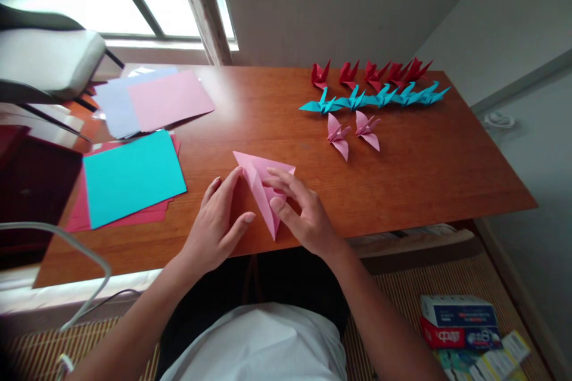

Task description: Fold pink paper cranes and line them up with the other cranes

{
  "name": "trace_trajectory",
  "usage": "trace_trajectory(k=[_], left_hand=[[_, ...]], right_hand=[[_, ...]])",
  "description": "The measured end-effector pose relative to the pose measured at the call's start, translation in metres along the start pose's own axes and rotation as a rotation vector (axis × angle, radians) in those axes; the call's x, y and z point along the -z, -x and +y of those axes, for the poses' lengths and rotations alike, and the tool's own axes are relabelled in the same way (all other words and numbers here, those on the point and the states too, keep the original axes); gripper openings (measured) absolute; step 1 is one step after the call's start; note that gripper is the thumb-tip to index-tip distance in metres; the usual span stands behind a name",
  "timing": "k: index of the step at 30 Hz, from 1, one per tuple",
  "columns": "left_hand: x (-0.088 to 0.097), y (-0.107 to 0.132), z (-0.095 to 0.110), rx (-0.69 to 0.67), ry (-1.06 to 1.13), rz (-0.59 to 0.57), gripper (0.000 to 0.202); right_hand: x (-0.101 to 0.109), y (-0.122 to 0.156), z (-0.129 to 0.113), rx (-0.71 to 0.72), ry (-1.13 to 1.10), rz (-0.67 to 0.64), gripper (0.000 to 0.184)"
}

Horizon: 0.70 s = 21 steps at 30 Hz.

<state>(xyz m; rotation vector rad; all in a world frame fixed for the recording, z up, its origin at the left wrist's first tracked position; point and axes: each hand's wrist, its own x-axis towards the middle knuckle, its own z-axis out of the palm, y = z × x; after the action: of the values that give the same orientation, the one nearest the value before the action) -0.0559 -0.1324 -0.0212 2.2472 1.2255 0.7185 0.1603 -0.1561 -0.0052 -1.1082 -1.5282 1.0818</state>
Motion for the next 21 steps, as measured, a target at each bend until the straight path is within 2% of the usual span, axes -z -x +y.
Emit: trace_trajectory(k=[4,6,7,9,13,15,17,19,21], left_hand=[[0.011,0.002,-0.005,0.106,0.397,0.116,0.067],[0.020,0.002,-0.004,0.120,0.452,0.190,0.061],[0.025,0.001,-0.003,0.120,0.427,0.214,0.057],[0.036,0.000,0.000,0.061,0.299,0.189,0.046],[0.046,-0.001,-0.003,-0.097,-0.041,0.150,0.033],[0.045,0.002,-0.011,-0.121,-0.213,0.119,0.028],[0.041,0.005,-0.018,-0.083,-0.289,0.058,0.028],[0.036,0.007,-0.023,-0.060,-0.329,0.024,0.029],[0.032,0.008,-0.024,-0.041,-0.352,0.015,0.031]], right_hand=[[-0.014,-0.002,0.003,0.190,0.374,-0.241,0.040],[-0.023,-0.003,0.004,0.241,0.595,-0.314,0.040],[-0.028,-0.003,0.004,0.259,0.682,-0.338,0.040],[-0.033,-0.003,0.004,0.290,0.791,-0.366,0.041],[-0.029,0.002,0.005,0.323,0.832,-0.381,0.043],[-0.020,0.006,0.008,0.318,0.824,-0.363,0.041],[-0.009,0.009,0.012,0.299,0.809,-0.304,0.039],[0.003,0.011,0.018,0.262,0.801,-0.188,0.038],[0.014,0.009,0.024,0.194,0.803,-0.009,0.042]])
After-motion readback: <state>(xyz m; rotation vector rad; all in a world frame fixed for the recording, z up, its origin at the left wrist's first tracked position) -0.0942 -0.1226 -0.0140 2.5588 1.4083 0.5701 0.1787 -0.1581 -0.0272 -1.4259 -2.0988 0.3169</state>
